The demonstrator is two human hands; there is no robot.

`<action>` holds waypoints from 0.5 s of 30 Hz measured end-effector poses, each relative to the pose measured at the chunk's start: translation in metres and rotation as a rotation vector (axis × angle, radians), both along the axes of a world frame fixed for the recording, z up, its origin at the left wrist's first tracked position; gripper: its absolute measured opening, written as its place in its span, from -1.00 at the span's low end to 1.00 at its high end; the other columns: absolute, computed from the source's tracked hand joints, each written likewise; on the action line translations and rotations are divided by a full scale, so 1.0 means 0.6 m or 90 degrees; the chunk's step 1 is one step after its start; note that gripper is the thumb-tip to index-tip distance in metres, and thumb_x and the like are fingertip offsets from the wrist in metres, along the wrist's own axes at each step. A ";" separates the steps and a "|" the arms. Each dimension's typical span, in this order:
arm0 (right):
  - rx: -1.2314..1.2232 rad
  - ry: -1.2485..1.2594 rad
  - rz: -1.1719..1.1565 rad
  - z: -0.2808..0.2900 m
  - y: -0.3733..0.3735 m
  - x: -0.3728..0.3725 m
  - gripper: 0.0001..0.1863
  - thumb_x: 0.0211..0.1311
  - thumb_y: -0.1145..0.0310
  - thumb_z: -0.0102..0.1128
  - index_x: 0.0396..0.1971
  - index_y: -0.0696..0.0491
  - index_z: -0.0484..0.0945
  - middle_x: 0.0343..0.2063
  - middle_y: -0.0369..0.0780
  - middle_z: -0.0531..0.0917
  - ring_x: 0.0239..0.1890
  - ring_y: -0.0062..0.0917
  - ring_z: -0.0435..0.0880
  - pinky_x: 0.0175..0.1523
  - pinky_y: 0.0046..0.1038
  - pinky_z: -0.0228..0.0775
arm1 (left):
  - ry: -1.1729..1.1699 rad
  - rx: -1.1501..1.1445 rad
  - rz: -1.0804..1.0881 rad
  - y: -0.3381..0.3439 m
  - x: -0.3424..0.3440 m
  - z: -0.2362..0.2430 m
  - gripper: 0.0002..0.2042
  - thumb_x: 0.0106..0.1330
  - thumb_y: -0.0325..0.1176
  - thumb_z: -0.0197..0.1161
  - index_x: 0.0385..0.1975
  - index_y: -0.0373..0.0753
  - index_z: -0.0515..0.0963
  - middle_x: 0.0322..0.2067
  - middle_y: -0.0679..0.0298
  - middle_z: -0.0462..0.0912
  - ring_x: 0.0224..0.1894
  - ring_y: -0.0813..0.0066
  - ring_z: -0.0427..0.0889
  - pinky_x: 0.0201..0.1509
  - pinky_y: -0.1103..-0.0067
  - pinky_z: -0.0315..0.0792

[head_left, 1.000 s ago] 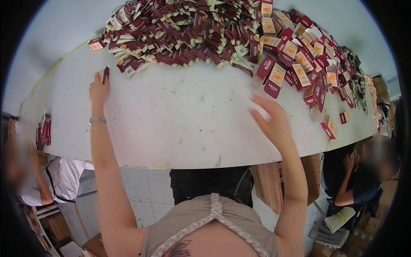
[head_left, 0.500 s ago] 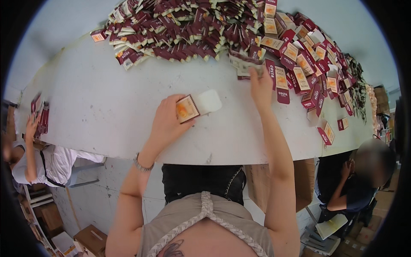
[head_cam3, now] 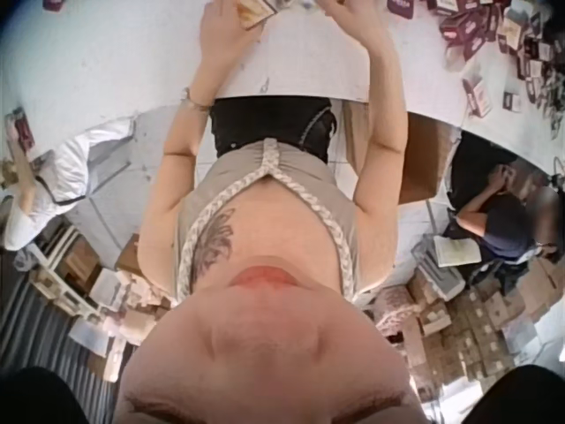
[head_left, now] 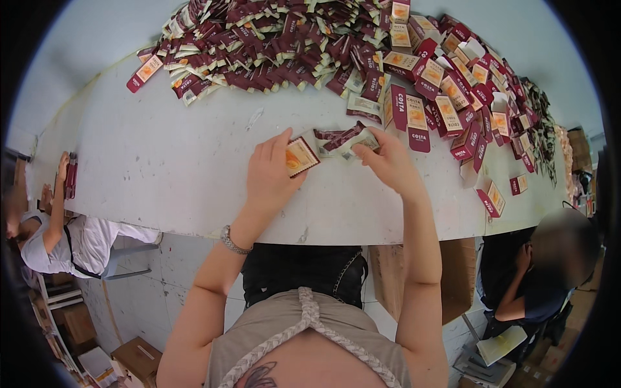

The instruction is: The person repeatedly picks up small rectangular boxes from a large pile on a table, opens them, and places them into a larger cardboard box. The process is continuous and repetitive, with the person handling the boxes one at a time.

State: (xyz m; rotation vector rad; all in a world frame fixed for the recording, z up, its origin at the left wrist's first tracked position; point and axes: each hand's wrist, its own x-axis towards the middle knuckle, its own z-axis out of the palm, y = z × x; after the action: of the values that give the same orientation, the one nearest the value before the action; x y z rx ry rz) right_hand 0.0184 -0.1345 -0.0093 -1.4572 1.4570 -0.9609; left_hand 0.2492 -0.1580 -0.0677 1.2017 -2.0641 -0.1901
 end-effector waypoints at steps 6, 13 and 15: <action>0.014 0.054 0.117 0.018 -0.039 -0.011 -0.70 0.18 0.32 0.19 -0.13 0.15 0.52 -0.45 -0.33 0.57 -0.46 -0.71 0.44 -0.38 -0.62 0.28 | 0.049 0.031 -0.064 0.012 -0.019 0.001 -0.27 -0.14 -0.37 0.47 0.14 -0.23 0.32 -0.05 0.17 0.47 -0.03 0.18 0.44 0.03 0.40 0.38; -0.266 0.028 -0.101 -0.059 -0.007 0.109 -0.63 0.12 0.31 0.25 -0.04 0.04 0.53 -0.25 -0.18 0.59 -0.26 -0.35 0.57 -0.17 -0.38 0.38 | 0.121 0.088 -0.019 0.016 -0.007 -0.010 -0.22 -0.15 -0.25 0.51 0.15 -0.23 0.30 -0.09 0.10 0.48 -0.05 0.13 0.44 0.00 0.40 0.40; -0.376 0.259 -0.090 -0.075 0.010 0.120 -0.63 0.10 0.35 0.26 -0.04 0.03 0.54 -0.17 -0.20 0.56 -0.08 -0.32 0.49 -0.01 -0.27 0.31 | 0.138 0.122 -0.013 0.019 -0.011 -0.004 -0.21 -0.12 -0.26 0.51 0.18 -0.24 0.28 -0.10 0.10 0.48 -0.04 0.18 0.45 -0.01 0.42 0.41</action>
State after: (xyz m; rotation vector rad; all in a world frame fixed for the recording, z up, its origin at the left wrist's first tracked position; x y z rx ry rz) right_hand 0.0906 -0.1285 -0.0540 -2.0927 1.6611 -1.3108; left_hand 0.2429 -0.1465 -0.0699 1.2151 -1.9013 -0.5165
